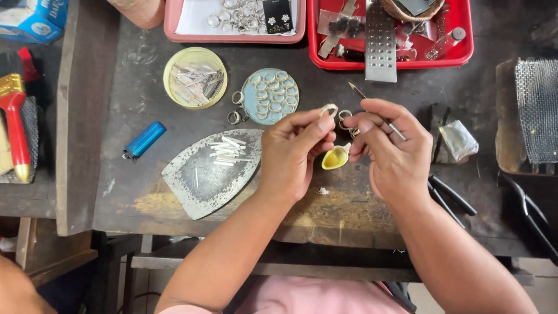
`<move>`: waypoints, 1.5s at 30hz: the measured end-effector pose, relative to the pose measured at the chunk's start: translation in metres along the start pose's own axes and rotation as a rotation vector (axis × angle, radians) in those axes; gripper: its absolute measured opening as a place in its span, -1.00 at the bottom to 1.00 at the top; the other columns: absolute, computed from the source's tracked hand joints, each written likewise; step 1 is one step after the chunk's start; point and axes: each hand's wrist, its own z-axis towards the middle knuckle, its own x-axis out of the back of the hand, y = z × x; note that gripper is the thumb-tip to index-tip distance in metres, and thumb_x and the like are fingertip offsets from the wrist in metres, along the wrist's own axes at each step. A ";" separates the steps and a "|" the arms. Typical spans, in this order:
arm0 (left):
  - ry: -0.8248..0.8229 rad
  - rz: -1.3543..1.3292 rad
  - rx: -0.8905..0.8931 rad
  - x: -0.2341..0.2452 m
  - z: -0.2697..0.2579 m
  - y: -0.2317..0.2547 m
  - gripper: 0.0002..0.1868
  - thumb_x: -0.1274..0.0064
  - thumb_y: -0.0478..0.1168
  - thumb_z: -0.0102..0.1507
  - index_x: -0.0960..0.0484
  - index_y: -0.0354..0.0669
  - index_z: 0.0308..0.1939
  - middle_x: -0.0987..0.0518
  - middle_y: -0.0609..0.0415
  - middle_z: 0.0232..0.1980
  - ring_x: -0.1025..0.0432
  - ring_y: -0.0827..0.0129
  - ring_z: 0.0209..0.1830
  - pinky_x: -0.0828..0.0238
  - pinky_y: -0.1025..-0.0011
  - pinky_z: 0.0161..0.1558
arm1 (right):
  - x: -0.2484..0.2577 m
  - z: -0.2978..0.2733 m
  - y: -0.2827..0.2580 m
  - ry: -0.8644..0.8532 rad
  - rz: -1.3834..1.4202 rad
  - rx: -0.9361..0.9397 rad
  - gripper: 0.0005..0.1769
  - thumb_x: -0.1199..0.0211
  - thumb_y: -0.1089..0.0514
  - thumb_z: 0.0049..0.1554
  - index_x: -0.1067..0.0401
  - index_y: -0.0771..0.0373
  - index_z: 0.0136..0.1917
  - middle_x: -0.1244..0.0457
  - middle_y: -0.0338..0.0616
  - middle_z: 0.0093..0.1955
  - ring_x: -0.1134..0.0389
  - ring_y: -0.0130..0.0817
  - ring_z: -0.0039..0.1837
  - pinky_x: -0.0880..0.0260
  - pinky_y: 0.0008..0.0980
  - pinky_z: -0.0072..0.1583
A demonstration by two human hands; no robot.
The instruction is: Applying resin to a small jewelry component using a fine-tipped tool at a jeweler's workbench.
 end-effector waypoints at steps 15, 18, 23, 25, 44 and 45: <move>-0.057 -0.007 0.098 0.012 0.002 -0.016 -0.87 -0.10 -0.41 0.02 -0.57 -0.35 -0.35 -0.53 -0.13 -0.49 -0.44 0.34 -0.53 -0.41 0.59 -0.47 | 0.005 0.004 0.006 -0.105 -0.039 -0.095 -0.69 -0.07 0.39 0.01 -0.22 0.39 0.07 -0.23 0.05 -0.21 -0.19 -0.37 -0.39 -0.34 -0.56 -0.31; -0.088 0.117 0.018 0.012 -0.002 -0.014 -0.88 -0.09 -0.40 0.04 -0.58 -0.29 -0.34 -0.54 -0.05 -0.40 -0.40 0.43 -0.54 -0.40 0.59 -0.45 | 0.003 0.001 0.006 -0.110 -0.044 -0.102 -0.69 -0.09 0.39 0.00 -0.23 0.38 0.05 -0.22 0.03 -0.23 -0.20 -0.38 -0.40 -0.33 -0.57 -0.30; -0.156 0.314 -0.123 0.013 -0.005 -0.014 -0.85 -0.10 -0.40 0.04 -0.57 -0.25 -0.30 -0.53 0.01 -0.30 -0.38 0.50 -0.43 -0.38 0.65 -0.39 | 0.002 0.001 0.007 -0.080 0.021 -0.104 -0.68 -0.12 0.39 -0.02 -0.24 0.40 0.04 -0.24 0.03 -0.22 -0.22 -0.39 -0.38 -0.32 -0.60 -0.32; -0.154 0.417 -0.172 0.011 -0.007 -0.013 -0.84 -0.11 -0.38 0.03 -0.58 -0.21 -0.31 -0.54 0.06 -0.29 -0.38 0.56 -0.37 -0.36 0.70 -0.38 | 0.003 0.000 0.006 -0.081 0.052 -0.092 -0.68 -0.13 0.38 -0.03 -0.25 0.40 0.04 -0.24 0.02 -0.23 -0.22 -0.40 -0.39 -0.33 -0.61 -0.33; -0.307 0.225 0.112 0.018 0.004 0.002 -0.76 0.02 -0.35 0.12 -0.46 -0.31 -0.13 -0.51 -0.02 -0.42 -0.43 0.35 -0.46 -0.45 0.51 -0.39 | 0.008 0.003 0.002 -0.208 -0.264 0.083 -0.72 -0.05 0.55 0.01 -0.26 0.41 0.00 -0.24 0.02 -0.26 -0.19 -0.44 -0.38 -0.29 -0.63 -0.30; -0.312 0.220 0.129 0.018 0.005 0.002 -0.77 0.00 -0.35 0.11 -0.47 -0.30 -0.15 -0.52 -0.04 -0.41 -0.43 0.36 -0.47 -0.45 0.51 -0.40 | 0.009 0.003 0.003 -0.210 -0.273 0.083 -0.72 -0.05 0.55 0.01 -0.26 0.41 0.01 -0.24 0.02 -0.25 -0.20 -0.44 -0.36 -0.29 -0.63 -0.29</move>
